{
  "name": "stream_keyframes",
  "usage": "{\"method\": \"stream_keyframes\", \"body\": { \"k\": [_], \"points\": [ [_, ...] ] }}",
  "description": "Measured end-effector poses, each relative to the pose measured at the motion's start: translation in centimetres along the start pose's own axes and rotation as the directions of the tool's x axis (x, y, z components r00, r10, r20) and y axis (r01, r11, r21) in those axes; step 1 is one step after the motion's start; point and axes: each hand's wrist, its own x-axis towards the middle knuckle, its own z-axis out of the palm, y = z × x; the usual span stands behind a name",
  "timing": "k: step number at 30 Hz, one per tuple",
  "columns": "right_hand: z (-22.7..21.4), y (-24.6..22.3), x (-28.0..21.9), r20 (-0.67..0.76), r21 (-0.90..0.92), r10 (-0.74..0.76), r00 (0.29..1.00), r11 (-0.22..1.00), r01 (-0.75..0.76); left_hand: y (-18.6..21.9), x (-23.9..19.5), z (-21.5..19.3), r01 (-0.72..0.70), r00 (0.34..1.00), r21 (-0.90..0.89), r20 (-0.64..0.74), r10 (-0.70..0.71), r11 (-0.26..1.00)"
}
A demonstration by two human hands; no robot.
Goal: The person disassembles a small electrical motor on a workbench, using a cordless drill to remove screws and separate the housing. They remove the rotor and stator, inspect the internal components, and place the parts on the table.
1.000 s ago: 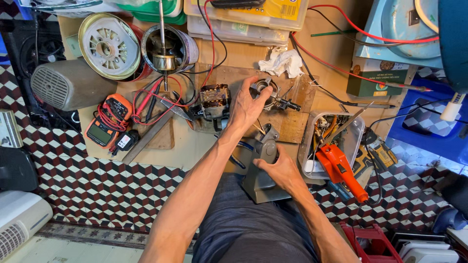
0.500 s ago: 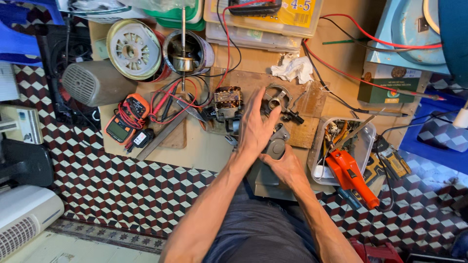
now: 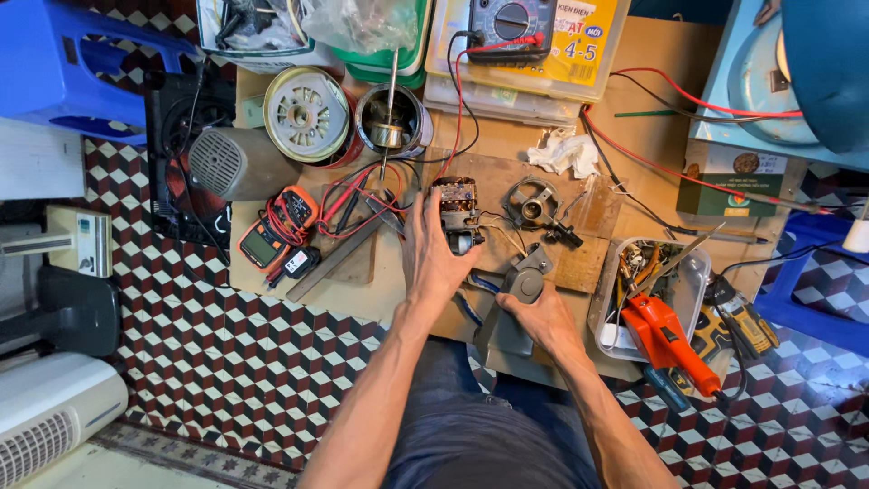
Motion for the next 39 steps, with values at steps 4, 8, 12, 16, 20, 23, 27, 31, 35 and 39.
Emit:
{"method": "stream_keyframes", "body": {
  "k": [4,8,12,16,20,23,27,31,35,39],
  "points": [
    [0.7,0.2,0.0,-0.038,0.002,0.020,0.999,1.000,-0.020,-1.7,4.3,-2.1,-0.104,0.967,0.027,0.236,0.094,0.994],
    [1.3,0.2,-0.2,-0.063,0.017,0.017,0.998,1.000,-0.016,-2.7,6.7,-2.3,-0.257,0.888,0.037,0.402,0.221,0.966],
    [1.8,0.4,-0.1,-0.063,0.015,0.037,0.997,0.999,-0.036,-4.0,8.2,-1.4,-0.345,0.807,0.064,0.531,0.261,0.936],
    [2.2,0.3,0.3,-0.061,0.028,0.045,0.997,0.999,-0.043,-4.6,7.7,-1.3,-0.399,0.822,0.028,0.454,0.344,0.917],
    [2.5,0.4,0.6,-0.066,0.020,0.049,0.997,0.999,-0.048,-4.4,6.4,-1.9,-0.396,0.823,0.037,0.458,0.336,0.918],
    [2.7,0.4,0.8,-0.057,0.013,0.054,0.997,0.998,-0.053,-3.9,6.7,-1.9,-0.361,0.836,0.091,0.472,0.279,0.928],
    [2.8,0.5,1.1,-0.054,0.015,0.050,0.997,0.999,-0.049,-3.8,8.0,-1.5,-0.461,0.809,0.075,0.444,0.385,0.884],
    [2.7,0.6,1.2,-0.049,0.035,0.062,0.997,0.998,-0.060,-4.1,8.8,-1.1,-0.391,0.777,0.051,0.553,0.300,0.919],
    [2.7,0.5,1.2,-0.049,0.036,0.047,0.998,0.998,-0.045,-4.1,9.6,-0.9,-0.432,0.756,0.079,0.575,0.313,0.898],
    [2.5,0.7,1.3,-0.036,0.048,0.048,0.998,0.998,-0.046,-3.8,10.3,-0.1,-0.522,0.722,0.097,0.579,0.379,0.848]
  ]
}}
